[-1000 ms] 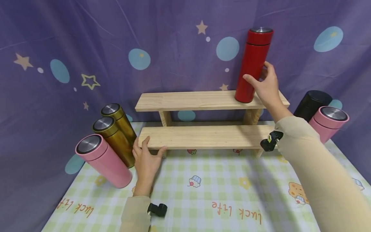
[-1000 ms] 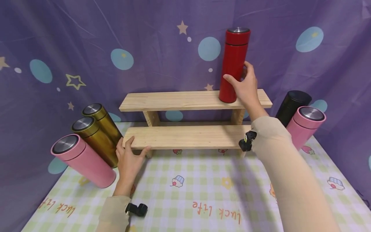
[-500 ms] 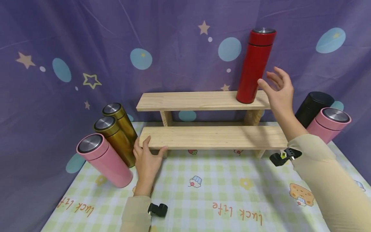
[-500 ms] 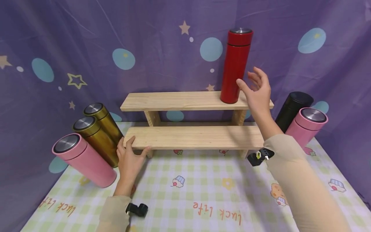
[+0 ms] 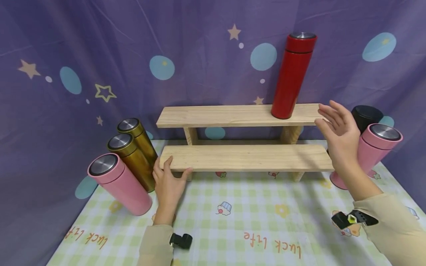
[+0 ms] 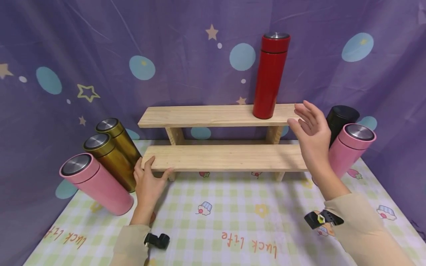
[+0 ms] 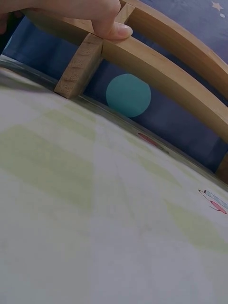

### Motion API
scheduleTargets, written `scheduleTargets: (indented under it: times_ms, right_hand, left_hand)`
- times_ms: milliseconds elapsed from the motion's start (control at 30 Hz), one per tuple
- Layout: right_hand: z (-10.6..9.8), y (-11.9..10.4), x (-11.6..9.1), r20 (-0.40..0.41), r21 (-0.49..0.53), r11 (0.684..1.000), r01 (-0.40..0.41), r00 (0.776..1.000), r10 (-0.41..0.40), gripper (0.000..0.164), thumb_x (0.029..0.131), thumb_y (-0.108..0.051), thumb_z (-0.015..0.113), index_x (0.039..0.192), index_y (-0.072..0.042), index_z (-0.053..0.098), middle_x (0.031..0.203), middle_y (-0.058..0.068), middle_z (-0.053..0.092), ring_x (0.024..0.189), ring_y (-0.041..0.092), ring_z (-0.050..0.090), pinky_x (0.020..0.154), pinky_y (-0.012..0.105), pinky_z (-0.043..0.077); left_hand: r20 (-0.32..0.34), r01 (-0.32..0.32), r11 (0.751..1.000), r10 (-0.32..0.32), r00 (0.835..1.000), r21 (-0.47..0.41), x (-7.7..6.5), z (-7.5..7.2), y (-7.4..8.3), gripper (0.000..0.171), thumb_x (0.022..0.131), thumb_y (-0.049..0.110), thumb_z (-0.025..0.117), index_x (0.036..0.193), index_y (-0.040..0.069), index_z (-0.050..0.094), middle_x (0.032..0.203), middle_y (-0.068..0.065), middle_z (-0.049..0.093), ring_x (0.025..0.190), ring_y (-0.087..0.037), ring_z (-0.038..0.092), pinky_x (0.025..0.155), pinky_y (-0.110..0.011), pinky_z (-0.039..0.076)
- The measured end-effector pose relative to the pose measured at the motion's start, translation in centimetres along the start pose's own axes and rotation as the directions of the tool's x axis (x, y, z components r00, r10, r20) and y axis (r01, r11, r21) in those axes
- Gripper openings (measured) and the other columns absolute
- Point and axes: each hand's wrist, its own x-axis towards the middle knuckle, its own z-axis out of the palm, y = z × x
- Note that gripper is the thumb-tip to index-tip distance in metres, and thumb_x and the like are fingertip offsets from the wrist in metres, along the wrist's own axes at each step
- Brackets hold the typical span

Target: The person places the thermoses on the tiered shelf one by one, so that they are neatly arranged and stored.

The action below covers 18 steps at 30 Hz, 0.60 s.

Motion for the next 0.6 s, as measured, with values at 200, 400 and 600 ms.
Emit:
scheduleTargets:
  times_ms: [200, 400, 600]
  right_hand:
    - [-1.4, -0.4, -2.3, 0.056, 0.036, 0.999, 0.041, 0.998, -0.043, 0.051, 0.086, 0.019, 0.061, 0.135, 0.004, 0.052, 0.128, 0.016, 0.064, 0.120, 0.022, 0.059, 0.101, 0.024, 0.042]
    - [-3.0, -0.6, -4.4, 0.103, -0.010, 0.999, 0.049, 0.993, -0.048, 0.053, 0.087, 0.022, 0.058, 0.138, 0.009, 0.048, 0.131, 0.021, 0.061, 0.121, 0.024, 0.058, 0.102, 0.025, 0.042]
    - [-4.7, -1.0, -6.2, 0.117, -0.060, 0.998, -0.008, 0.993, 0.015, 0.058, 0.087, 0.025, 0.054, 0.141, 0.009, 0.044, 0.134, 0.018, 0.059, 0.124, 0.022, 0.055, 0.103, 0.023, 0.041]
  left_hand:
    - [-0.006, -0.004, 1.000, 0.004, 1.000, -0.002, -0.1, 0.0, 0.0, 0.086, 0.079, 0.058, 0.076, 0.147, 0.015, 0.046, 0.158, -0.018, 0.018, 0.142, -0.038, 0.021, 0.081, -0.061, 0.045]
    - [-0.010, -0.006, 1.000, 0.006, 1.000, -0.004, -0.1, 0.0, 0.0, 0.085, 0.079, 0.059, 0.076, 0.146, 0.015, 0.047, 0.158, -0.018, 0.018, 0.142, -0.038, 0.022, 0.082, -0.062, 0.044]
    - [-0.007, -0.003, 1.000, 0.003, 1.000, -0.007, 0.0, 0.0, 0.0, 0.085, 0.079, 0.059, 0.076, 0.146, 0.015, 0.047, 0.158, -0.018, 0.018, 0.143, -0.038, 0.021, 0.083, -0.062, 0.044]
